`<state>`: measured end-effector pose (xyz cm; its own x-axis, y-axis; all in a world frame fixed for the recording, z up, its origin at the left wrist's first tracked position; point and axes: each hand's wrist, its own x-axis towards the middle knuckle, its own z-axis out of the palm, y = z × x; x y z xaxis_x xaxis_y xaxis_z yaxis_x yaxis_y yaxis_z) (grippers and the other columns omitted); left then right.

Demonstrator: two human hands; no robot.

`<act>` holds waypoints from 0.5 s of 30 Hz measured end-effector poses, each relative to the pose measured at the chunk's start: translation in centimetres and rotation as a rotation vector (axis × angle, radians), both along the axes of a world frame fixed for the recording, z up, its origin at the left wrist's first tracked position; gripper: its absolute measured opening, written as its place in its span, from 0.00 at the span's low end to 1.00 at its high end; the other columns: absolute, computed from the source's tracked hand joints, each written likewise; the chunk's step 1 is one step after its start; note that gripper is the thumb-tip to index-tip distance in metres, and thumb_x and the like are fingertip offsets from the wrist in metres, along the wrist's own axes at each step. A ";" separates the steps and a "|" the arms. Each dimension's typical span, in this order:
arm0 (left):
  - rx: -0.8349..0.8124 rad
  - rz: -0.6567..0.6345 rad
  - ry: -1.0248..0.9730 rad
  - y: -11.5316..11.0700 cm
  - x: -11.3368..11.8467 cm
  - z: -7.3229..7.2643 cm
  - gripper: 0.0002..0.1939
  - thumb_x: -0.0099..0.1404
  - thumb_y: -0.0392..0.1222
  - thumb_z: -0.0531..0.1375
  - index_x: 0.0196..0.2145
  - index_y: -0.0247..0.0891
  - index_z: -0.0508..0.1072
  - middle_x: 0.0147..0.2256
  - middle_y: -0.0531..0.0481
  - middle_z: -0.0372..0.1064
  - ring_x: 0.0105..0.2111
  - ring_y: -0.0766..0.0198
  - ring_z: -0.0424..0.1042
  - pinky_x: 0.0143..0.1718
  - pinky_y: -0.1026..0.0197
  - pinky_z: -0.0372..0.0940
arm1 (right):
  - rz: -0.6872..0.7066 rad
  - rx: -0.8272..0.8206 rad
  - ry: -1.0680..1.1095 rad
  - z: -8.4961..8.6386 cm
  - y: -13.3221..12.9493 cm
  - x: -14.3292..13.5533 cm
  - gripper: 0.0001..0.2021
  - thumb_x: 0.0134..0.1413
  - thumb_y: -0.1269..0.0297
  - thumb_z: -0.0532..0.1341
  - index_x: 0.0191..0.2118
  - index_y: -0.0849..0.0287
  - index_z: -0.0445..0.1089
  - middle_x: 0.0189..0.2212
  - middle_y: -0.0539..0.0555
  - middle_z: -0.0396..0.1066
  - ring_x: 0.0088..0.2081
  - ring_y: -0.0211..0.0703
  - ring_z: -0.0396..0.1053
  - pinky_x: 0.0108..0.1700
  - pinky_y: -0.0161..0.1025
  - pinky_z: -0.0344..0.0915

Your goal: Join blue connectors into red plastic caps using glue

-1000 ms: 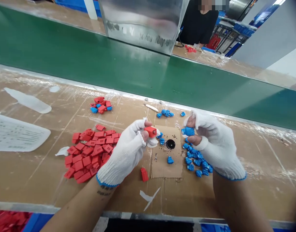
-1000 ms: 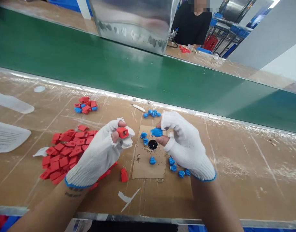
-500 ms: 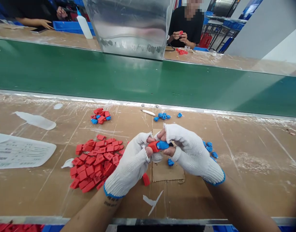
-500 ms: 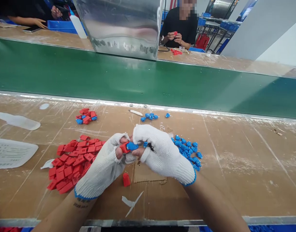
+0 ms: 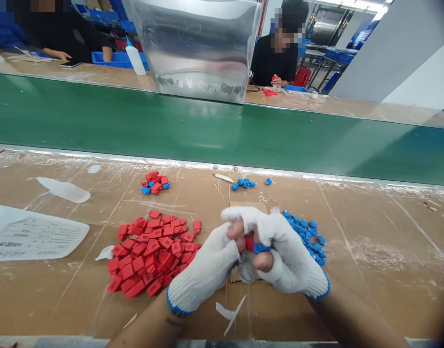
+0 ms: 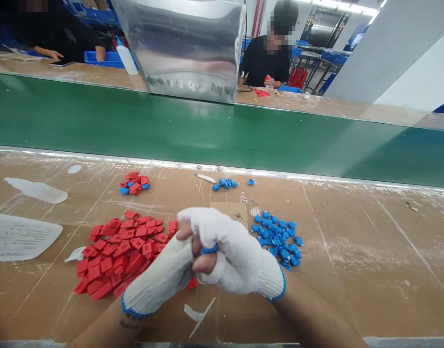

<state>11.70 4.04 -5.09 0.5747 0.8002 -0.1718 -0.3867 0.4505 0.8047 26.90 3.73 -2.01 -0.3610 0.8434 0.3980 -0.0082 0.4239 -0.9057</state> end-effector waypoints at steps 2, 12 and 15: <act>0.007 -0.022 0.002 -0.1 0.0 0.0 0.28 0.57 0.66 0.75 0.34 0.41 0.71 0.26 0.51 0.73 0.21 0.65 0.69 0.21 0.63 0.62 | -0.048 -0.031 0.248 0.3 -0.2 0.5 0.14 0.68 0.46 0.68 0.40 0.47 0.66 0.32 0.48 0.71 0.27 0.42 0.71 0.26 0.40 0.72; 0.157 0.681 0.084 4.9 -8.1 1.8 0.14 0.62 0.47 0.71 0.34 0.42 0.70 0.24 0.57 0.70 0.23 0.69 0.68 0.25 0.65 0.64 | -0.579 -0.079 0.218 3.1 2.5 10.4 0.08 0.59 0.56 0.67 0.44 0.44 0.77 0.17 0.43 0.45 0.17 0.36 0.36 0.23 0.43 0.36; 0.237 0.873 0.170 6.0 -10.5 1.3 0.12 0.63 0.48 0.69 0.35 0.43 0.70 0.27 0.56 0.72 0.26 0.67 0.70 0.28 0.64 0.65 | -0.728 -0.118 0.185 2.7 3.2 11.1 0.18 0.50 0.63 0.67 0.48 0.42 0.78 0.17 0.43 0.46 0.17 0.38 0.41 0.24 0.43 0.38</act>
